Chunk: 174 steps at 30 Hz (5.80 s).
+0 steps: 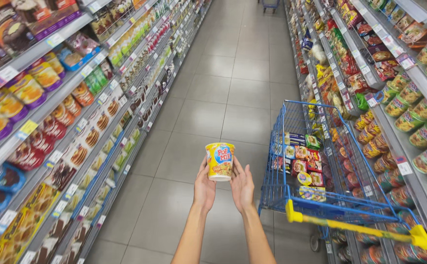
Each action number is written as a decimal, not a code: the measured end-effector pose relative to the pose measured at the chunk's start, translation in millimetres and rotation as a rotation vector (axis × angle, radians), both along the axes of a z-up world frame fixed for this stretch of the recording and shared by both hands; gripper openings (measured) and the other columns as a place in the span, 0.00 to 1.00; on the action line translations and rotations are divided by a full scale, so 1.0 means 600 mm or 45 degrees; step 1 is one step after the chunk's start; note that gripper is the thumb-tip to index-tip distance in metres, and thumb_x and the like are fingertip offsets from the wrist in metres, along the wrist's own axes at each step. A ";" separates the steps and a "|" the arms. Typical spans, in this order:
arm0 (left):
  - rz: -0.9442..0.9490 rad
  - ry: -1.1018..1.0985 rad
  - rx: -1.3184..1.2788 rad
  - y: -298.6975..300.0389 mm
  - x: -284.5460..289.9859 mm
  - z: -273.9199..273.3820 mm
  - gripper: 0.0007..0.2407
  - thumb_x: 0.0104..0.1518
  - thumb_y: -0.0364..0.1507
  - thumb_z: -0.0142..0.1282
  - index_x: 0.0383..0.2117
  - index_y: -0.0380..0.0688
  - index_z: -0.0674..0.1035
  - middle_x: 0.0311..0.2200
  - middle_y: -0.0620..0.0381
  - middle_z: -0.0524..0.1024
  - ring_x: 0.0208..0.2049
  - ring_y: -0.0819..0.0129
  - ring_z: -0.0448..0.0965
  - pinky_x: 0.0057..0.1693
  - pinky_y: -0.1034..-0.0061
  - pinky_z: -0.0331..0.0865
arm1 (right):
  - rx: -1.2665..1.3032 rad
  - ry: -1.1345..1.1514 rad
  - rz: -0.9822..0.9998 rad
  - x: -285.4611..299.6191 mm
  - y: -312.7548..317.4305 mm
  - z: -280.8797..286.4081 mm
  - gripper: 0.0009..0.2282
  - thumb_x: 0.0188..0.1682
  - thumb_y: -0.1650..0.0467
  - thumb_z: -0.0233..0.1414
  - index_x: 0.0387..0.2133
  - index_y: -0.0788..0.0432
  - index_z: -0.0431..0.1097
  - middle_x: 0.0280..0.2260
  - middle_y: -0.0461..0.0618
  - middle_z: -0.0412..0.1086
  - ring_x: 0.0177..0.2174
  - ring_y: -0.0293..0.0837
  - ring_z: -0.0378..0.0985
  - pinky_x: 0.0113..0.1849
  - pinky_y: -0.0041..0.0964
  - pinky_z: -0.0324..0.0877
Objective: The person repeatedly selects a cup of instant noodles from the shelf and places it into a shopping cart.
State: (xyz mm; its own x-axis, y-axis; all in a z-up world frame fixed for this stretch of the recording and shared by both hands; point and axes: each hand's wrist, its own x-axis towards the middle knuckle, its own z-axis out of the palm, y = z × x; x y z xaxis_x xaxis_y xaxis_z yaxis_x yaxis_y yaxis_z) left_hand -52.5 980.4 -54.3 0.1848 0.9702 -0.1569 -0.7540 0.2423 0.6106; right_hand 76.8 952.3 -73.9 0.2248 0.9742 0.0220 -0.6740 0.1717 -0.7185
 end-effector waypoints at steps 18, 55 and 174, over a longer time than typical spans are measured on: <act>-0.323 0.229 0.007 0.375 0.309 -0.078 0.28 0.77 0.29 0.54 0.85 0.43 0.67 0.81 0.49 0.68 0.77 0.55 0.73 0.76 0.61 0.70 | -0.011 -0.017 -0.267 0.303 0.302 -0.058 0.40 0.71 0.48 0.32 0.87 0.63 0.46 0.85 0.68 0.46 0.82 0.67 0.46 0.77 0.61 0.45; -1.762 1.209 0.807 0.506 0.968 -0.655 0.33 0.52 0.11 0.53 0.70 0.42 0.86 0.57 0.41 0.80 0.63 0.41 0.85 0.66 0.54 0.80 | -1.094 0.235 -1.290 0.773 0.240 -0.461 0.34 0.75 0.50 0.37 0.86 0.60 0.52 0.81 0.70 0.52 0.78 0.72 0.56 0.72 0.69 0.60; -3.412 -0.854 1.504 -0.721 0.430 0.155 0.20 0.83 0.38 0.50 0.75 0.47 0.80 0.70 0.45 0.83 0.69 0.54 0.84 0.74 0.61 0.75 | -1.247 -0.419 -3.082 -0.360 -0.779 0.208 0.34 0.74 0.52 0.29 0.75 0.65 0.70 0.67 0.64 0.78 0.69 0.60 0.80 0.65 0.54 0.75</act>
